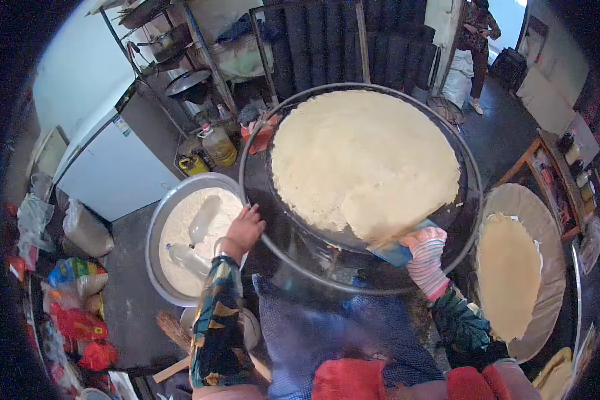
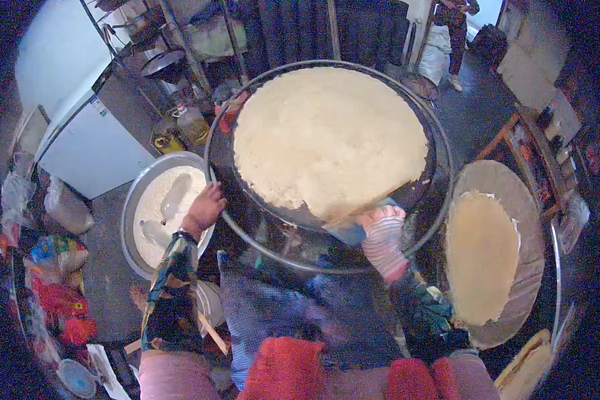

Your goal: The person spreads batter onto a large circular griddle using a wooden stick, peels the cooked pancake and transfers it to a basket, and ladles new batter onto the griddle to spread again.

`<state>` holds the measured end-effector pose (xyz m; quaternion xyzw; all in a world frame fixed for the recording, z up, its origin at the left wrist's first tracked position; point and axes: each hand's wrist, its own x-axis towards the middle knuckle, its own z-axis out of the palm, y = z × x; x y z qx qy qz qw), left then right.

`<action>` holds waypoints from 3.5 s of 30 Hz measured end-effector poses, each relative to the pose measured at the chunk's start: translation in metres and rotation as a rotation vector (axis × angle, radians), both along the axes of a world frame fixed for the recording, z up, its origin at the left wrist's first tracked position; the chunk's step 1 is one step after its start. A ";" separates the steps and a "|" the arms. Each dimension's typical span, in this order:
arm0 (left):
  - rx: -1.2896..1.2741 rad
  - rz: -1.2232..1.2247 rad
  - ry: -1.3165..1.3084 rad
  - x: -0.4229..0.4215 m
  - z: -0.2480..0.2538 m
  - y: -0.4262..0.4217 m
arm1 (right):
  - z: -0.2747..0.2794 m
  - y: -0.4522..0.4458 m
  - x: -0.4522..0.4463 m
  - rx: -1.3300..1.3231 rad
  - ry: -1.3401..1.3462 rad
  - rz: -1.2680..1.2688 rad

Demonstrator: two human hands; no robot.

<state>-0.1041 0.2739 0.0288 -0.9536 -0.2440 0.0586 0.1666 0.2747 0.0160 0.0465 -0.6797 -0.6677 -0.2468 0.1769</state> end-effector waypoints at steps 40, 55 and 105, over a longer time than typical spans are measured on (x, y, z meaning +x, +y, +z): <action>-0.084 0.584 -0.699 0.044 -0.022 -0.256 | -0.010 0.027 -0.026 0.112 0.082 -0.021; -0.125 0.615 -0.700 0.054 -0.018 -0.256 | -0.009 0.051 -0.035 0.084 0.110 -0.069; -0.300 0.015 -0.469 0.149 -0.031 -0.241 | 0.033 0.153 -0.105 -0.306 0.217 0.296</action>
